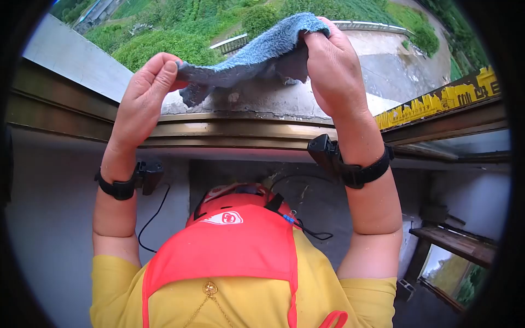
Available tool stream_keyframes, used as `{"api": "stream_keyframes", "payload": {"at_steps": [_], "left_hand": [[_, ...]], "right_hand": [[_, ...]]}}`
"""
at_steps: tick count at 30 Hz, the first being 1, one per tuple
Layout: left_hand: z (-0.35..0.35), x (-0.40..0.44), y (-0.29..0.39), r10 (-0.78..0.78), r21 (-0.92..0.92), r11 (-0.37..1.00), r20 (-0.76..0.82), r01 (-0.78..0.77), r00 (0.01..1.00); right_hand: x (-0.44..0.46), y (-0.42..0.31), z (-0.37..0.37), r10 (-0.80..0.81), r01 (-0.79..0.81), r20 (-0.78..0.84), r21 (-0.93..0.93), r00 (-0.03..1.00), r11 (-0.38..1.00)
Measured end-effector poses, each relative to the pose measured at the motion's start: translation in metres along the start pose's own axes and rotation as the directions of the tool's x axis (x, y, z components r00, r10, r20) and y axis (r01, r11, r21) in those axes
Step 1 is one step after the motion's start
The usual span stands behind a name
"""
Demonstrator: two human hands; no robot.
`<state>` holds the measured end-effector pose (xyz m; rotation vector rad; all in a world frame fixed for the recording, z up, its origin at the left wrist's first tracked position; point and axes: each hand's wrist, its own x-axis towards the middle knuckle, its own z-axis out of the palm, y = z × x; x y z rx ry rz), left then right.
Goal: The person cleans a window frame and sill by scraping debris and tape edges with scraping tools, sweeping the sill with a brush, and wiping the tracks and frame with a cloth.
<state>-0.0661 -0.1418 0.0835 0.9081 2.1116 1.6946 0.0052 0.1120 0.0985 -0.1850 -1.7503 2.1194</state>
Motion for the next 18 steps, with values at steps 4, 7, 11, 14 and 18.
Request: {"api": "stream_keyframes", "payload": {"at_steps": [4,7,11,14,18], "left_hand": [[0.033,0.003,0.000,0.049,-0.431,0.901,0.199,0.043,0.979],[0.059,0.023,0.024,0.195,-0.719,0.691,0.283,0.074,0.939],[0.055,0.023,0.037,0.202,-0.164,0.970,0.116,-0.181,0.973],[0.034,0.008,-0.014,0.338,0.604,0.708,0.166,-0.367,0.926],[0.037,-0.014,-0.043,0.212,0.655,0.647,0.338,-0.391,0.917]], "right_hand": [[-0.012,-0.005,-0.018,0.002,0.028,0.137,-0.215,0.991,0.976],[-0.026,-0.007,-0.021,0.115,0.247,0.486,-0.618,0.866,0.746],[-0.035,-0.008,-0.032,0.014,0.140,0.234,-0.625,0.972,0.768],[-0.048,0.008,-0.055,-0.185,0.147,-0.006,-0.579,0.983,0.802],[-0.070,0.045,-0.074,-0.215,0.149,-0.023,-0.650,0.976,0.745]]}}
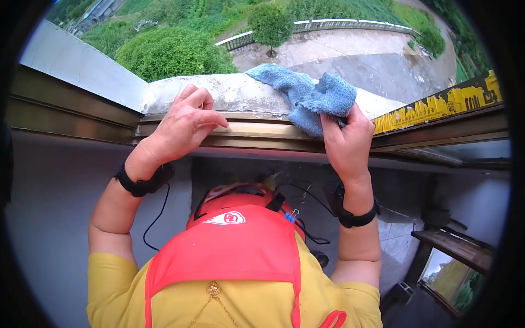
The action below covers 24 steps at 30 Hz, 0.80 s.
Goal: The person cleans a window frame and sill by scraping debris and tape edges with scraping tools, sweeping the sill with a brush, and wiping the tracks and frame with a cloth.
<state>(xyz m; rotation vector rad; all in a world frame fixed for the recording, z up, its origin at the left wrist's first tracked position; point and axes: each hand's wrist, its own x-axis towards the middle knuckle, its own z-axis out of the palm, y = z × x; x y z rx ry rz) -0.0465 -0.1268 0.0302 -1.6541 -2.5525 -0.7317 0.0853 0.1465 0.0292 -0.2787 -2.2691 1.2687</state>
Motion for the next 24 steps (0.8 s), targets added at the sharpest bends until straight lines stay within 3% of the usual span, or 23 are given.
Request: {"api": "stream_keyframes", "payload": {"at_steps": [6,12,18,24], "left_hand": [[0.001,-0.008,0.009,-0.060,0.136,0.989,-0.010,0.061,0.998],[0.007,-0.010,0.004,-0.074,0.139,0.987,-0.032,0.078,0.997],[0.003,0.001,-0.002,-0.146,0.014,0.989,0.042,0.146,0.988],[-0.006,0.014,-0.002,-0.056,0.119,0.992,0.187,0.034,0.981]], "right_hand": [[-0.021,0.025,0.014,0.011,-0.012,-0.099,-0.014,0.995,1.000],[-0.024,0.038,0.023,-0.252,0.199,-0.129,-0.325,0.959,0.924],[-0.023,0.033,0.023,-0.251,0.198,-0.134,-0.319,0.959,0.927],[-0.022,0.036,0.024,-0.303,0.246,-0.122,-0.346,0.945,0.905]]}}
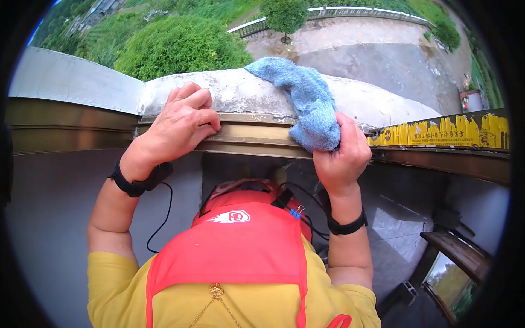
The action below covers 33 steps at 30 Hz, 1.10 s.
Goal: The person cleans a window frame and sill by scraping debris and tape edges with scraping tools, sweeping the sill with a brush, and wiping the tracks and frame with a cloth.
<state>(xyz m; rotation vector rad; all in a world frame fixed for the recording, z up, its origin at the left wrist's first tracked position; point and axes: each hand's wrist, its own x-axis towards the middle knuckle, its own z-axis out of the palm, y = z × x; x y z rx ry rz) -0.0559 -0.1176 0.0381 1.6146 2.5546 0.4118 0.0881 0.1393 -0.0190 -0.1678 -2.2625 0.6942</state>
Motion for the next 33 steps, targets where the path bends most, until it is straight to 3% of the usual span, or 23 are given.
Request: {"api": "stream_keyframes", "payload": {"at_steps": [12,20,24,33], "left_hand": [[-0.008,0.013,-0.005,0.124,-0.052,0.992,0.162,-0.117,0.979],[-0.022,0.013,-0.012,-0.108,-0.265,0.961,-0.095,0.079,0.990],[-0.022,0.008,-0.008,-0.015,-0.114,0.993,0.033,0.019,0.999],[-0.001,0.000,-0.005,0.034,-0.005,0.999,0.028,-0.034,0.999]], "right_hand": [[0.003,-0.003,-0.001,-0.053,0.053,0.010,-0.032,0.999,0.998],[0.003,-0.002,-0.002,-0.074,0.077,0.058,-0.057,0.996,0.995],[0.005,-0.003,-0.004,-0.070,0.076,0.090,-0.065,0.994,0.995],[0.006,-0.001,-0.005,-0.100,0.098,0.118,0.019,0.988,0.995]]}}
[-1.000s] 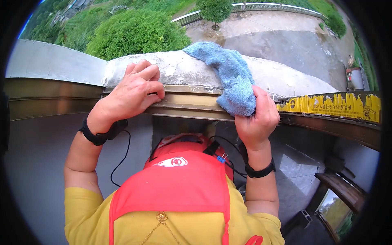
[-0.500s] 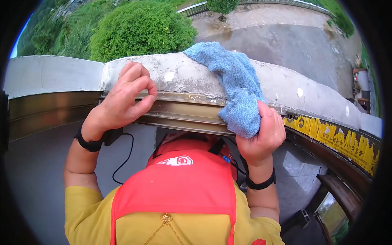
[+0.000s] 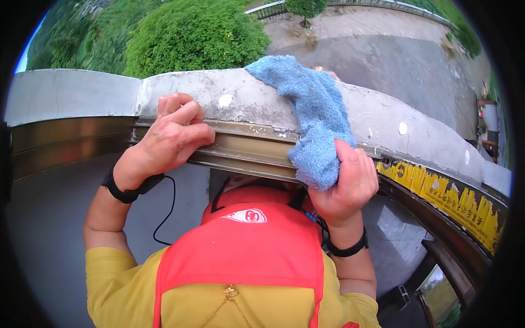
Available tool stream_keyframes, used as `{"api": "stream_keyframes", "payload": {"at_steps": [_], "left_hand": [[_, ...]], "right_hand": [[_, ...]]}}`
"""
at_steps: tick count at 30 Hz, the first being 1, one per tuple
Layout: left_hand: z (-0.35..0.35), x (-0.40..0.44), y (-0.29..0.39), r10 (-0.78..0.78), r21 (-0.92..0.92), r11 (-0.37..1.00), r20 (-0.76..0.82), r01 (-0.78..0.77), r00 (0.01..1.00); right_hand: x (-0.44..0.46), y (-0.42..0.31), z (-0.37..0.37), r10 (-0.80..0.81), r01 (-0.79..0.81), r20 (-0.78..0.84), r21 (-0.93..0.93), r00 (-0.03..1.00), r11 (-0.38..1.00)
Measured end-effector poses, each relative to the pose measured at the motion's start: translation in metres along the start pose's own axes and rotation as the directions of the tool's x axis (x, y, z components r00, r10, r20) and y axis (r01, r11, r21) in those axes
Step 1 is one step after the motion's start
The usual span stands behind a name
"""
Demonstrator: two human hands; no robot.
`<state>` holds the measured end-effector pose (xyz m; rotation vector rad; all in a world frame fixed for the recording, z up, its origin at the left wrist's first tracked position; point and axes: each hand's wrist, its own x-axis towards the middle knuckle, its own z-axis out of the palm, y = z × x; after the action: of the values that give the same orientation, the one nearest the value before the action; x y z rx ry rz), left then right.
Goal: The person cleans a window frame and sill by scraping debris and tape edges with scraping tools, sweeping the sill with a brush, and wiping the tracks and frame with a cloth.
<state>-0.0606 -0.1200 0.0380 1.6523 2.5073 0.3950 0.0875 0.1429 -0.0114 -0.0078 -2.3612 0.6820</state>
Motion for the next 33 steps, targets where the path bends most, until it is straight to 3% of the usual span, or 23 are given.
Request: {"api": "stream_keyframes", "payload": {"at_steps": [3,5,7,9,10,11,12,14,16,18,21,23,24,26,28,29,31,33], "left_hand": [[-0.007,0.004,0.005,-0.163,-0.122,0.982,-0.144,0.146,0.976],[-0.023,0.009,-0.004,-0.271,0.035,0.954,-0.328,0.299,0.905],[-0.032,0.014,-0.017,-0.244,0.310,0.842,-0.510,0.441,0.825],[-0.037,0.018,-0.012,-0.289,0.187,0.875,-0.539,0.446,0.791],[-0.037,0.020,-0.008,-0.334,-0.066,0.937,-0.453,0.342,0.827],[-0.036,0.022,-0.002,-0.348,-0.326,0.916,-0.354,0.234,0.868],[-0.035,0.029,0.008,-0.205,-0.370,0.926,-0.308,0.081,0.929],[-0.022,0.044,0.035,-0.147,-0.620,0.781,-0.311,-0.083,0.939],[-0.019,0.049,0.040,-0.181,-0.805,0.593,-0.156,-0.019,0.971],[-0.025,0.058,0.027,-0.220,-0.900,0.384,0.127,0.206,0.967],[-0.028,0.053,-0.010,-0.364,-0.975,0.199,-0.168,-0.099,0.916],[-0.043,0.045,-0.021,-0.464,-0.896,0.374,-0.405,-0.239,0.788],[-0.053,0.035,-0.023,-0.448,-0.808,0.545,-0.506,-0.224,0.737],[-0.065,0.008,-0.023,-0.390,-0.600,0.791,-0.650,-0.124,0.652],[-0.069,-0.018,-0.013,-0.338,-0.346,0.932,-0.713,0.110,0.615],[-0.072,-0.029,0.000,-0.389,-0.252,0.921,-0.640,0.298,0.663],[-0.056,-0.047,0.002,-0.400,-0.206,0.916,-0.565,0.346,0.722],[-0.040,-0.066,-0.007,-0.331,0.002,0.938,-0.294,0.347,0.897]], "right_hand": [[0.000,0.000,-0.001,-0.007,0.007,0.022,-0.008,1.000,1.000],[0.001,-0.001,-0.001,-0.021,0.021,0.007,-0.005,1.000,1.000],[0.002,-0.003,0.000,0.005,-0.005,0.011,0.053,1.000,0.999],[0.005,-0.005,0.001,0.068,-0.070,0.023,0.156,0.997,0.985],[0.009,-0.009,-0.001,0.156,-0.168,0.065,0.260,0.986,0.951],[0.016,-0.015,-0.004,0.238,-0.264,0.118,0.355,0.964,0.897],[0.023,-0.021,-0.007,0.309,-0.356,0.177,0.439,0.934,0.825],[0.043,-0.034,-0.008,0.165,-0.238,0.200,0.429,0.966,0.872],[0.060,-0.041,-0.005,0.068,-0.171,0.249,0.423,0.966,0.890],[0.075,-0.042,-0.002,0.024,-0.161,0.311,0.425,0.950,0.891],[0.097,-0.053,-0.019,0.200,-0.335,0.424,0.273,0.883,0.902],[0.103,-0.044,-0.022,0.145,-0.193,0.238,0.192,0.960,0.962],[0.105,-0.038,-0.026,0.095,-0.118,0.165,0.139,0.982,0.983],[0.105,-0.032,-0.031,-0.060,0.060,0.012,0.059,0.998,0.997],[0.096,-0.032,-0.032,-0.005,-0.005,0.104,0.096,0.995,0.995],[0.090,-0.033,-0.033,0.020,-0.038,0.154,0.117,0.988,0.992],[0.077,-0.030,-0.030,0.038,-0.050,0.382,0.022,0.924,0.998],[0.058,-0.024,-0.014,-0.069,0.057,0.484,0.039,0.872,0.998]]}}
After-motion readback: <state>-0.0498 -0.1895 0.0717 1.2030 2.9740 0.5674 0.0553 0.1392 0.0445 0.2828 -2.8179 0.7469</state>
